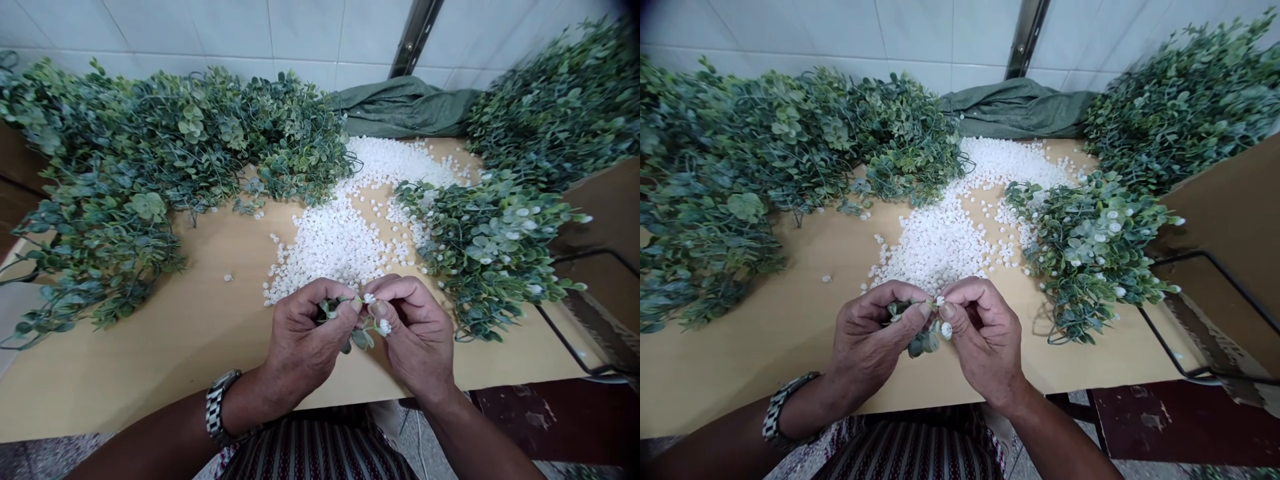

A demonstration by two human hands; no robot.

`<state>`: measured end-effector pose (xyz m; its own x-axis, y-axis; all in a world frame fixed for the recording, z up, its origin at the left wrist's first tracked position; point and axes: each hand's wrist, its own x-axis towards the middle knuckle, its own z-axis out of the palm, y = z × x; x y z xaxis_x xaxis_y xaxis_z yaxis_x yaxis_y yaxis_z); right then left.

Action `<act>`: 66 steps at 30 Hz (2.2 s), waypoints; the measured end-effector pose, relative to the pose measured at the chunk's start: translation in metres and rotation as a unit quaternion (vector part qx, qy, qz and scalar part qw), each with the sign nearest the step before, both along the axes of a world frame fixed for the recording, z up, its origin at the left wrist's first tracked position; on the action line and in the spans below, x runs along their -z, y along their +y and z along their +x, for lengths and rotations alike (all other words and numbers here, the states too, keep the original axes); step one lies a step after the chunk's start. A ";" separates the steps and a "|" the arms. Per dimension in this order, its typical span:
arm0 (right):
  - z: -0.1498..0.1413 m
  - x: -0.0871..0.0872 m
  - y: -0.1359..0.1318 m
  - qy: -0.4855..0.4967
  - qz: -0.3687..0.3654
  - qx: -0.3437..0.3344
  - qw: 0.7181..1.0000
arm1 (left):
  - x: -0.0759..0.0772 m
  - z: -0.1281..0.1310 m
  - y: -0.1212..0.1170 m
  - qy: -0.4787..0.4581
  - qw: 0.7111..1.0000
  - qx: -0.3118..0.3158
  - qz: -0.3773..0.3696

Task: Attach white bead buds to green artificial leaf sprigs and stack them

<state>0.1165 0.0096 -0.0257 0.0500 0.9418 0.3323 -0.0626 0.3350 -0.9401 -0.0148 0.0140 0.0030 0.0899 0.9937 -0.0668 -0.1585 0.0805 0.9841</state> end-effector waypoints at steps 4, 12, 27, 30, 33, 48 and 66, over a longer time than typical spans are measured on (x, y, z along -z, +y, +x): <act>-0.002 -0.001 -0.001 -0.027 0.024 0.019 0.999 | 0.002 0.000 0.000 0.010 0.999 -0.002 0.033; -0.003 0.000 -0.002 -0.050 0.070 0.024 0.996 | 0.006 0.002 -0.001 0.053 0.994 -0.041 0.092; -0.004 -0.001 -0.002 -0.070 0.084 0.017 0.994 | 0.007 0.001 -0.003 0.079 0.989 -0.034 0.119; -0.003 -0.001 -0.002 -0.079 0.081 0.007 0.994 | 0.008 0.000 -0.003 0.080 0.987 -0.019 0.136; -0.003 0.000 -0.002 -0.089 0.092 0.012 0.992 | 0.010 -0.001 -0.004 0.079 0.986 -0.015 0.146; -0.003 0.005 -0.004 -0.149 0.160 0.034 0.975 | 0.005 -0.002 0.001 0.065 0.987 -0.008 0.145; 0.015 -0.008 0.003 -0.130 0.090 0.101 0.982 | -0.016 0.011 0.016 0.042 0.996 0.078 0.029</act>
